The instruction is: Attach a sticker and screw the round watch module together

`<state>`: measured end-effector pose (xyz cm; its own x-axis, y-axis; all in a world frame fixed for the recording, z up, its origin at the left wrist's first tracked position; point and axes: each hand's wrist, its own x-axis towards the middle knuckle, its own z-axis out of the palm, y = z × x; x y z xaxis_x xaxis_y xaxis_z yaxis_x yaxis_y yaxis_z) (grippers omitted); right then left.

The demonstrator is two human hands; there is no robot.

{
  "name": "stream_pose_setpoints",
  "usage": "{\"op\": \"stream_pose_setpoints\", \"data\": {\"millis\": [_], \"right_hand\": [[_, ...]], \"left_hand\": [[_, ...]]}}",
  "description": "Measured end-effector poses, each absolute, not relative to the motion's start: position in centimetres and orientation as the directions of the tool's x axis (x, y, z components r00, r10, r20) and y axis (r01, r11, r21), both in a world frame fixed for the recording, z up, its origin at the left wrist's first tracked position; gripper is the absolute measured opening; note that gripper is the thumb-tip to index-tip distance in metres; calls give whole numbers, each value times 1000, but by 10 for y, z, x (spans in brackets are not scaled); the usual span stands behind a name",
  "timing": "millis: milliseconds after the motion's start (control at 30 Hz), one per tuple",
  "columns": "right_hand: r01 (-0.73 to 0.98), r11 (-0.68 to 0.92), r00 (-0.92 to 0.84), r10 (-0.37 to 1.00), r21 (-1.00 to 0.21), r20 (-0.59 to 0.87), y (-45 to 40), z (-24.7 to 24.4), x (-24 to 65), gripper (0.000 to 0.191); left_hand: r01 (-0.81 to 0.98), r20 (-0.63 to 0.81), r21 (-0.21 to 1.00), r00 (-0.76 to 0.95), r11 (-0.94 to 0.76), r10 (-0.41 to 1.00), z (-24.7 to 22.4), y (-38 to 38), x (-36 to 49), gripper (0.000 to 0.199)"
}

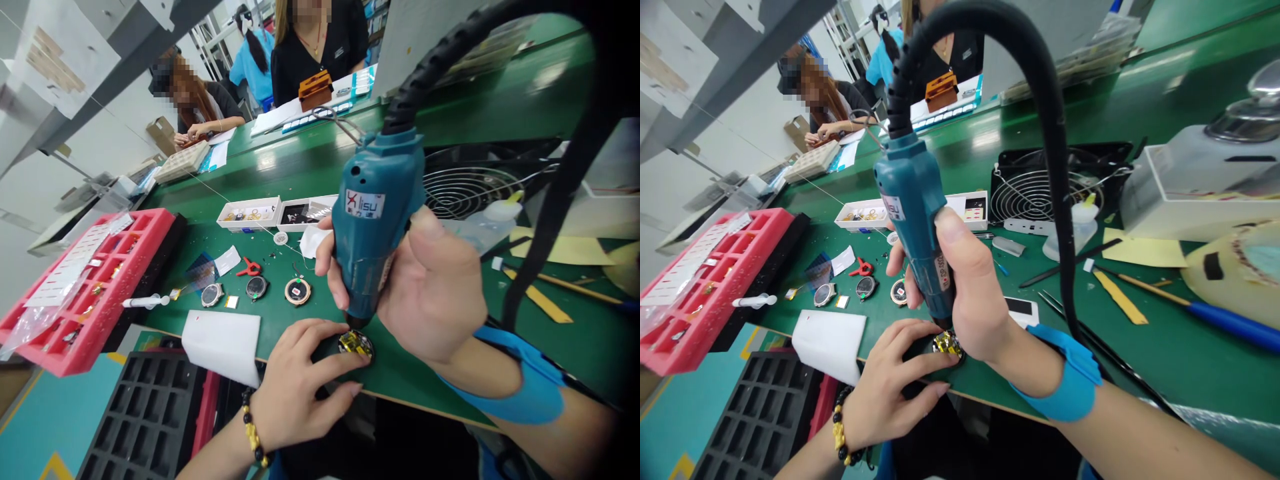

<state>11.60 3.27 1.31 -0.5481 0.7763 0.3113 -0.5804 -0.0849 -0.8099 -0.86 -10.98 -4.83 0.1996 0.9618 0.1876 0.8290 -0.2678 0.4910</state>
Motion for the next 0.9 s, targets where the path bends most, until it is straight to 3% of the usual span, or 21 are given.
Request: {"op": "stream_pose_setpoints", "data": {"millis": [433, 567, 733, 900], "right_hand": [[-570, -99, -559, 774, -816, 296, 34, 15, 116, 48], [-579, -103, -550, 782, -809, 294, 34, 16, 117, 48], [-592, -140, -533, 807, -793, 255, 37, 20, 119, 51], [-655, -174, -514, 816, -735, 264, 42, 22, 117, 51]], "left_hand": [[828, 179, 496, 198, -262, 964, -48, -111, -8, 31], [786, 209, 556, 182, -270, 961, -48, -111, -9, 31], [635, 257, 754, -45, -171, 965, -47, -109, -7, 17], [641, 261, 766, -225, -60, 939, -50, -97, 3, 14]]}}
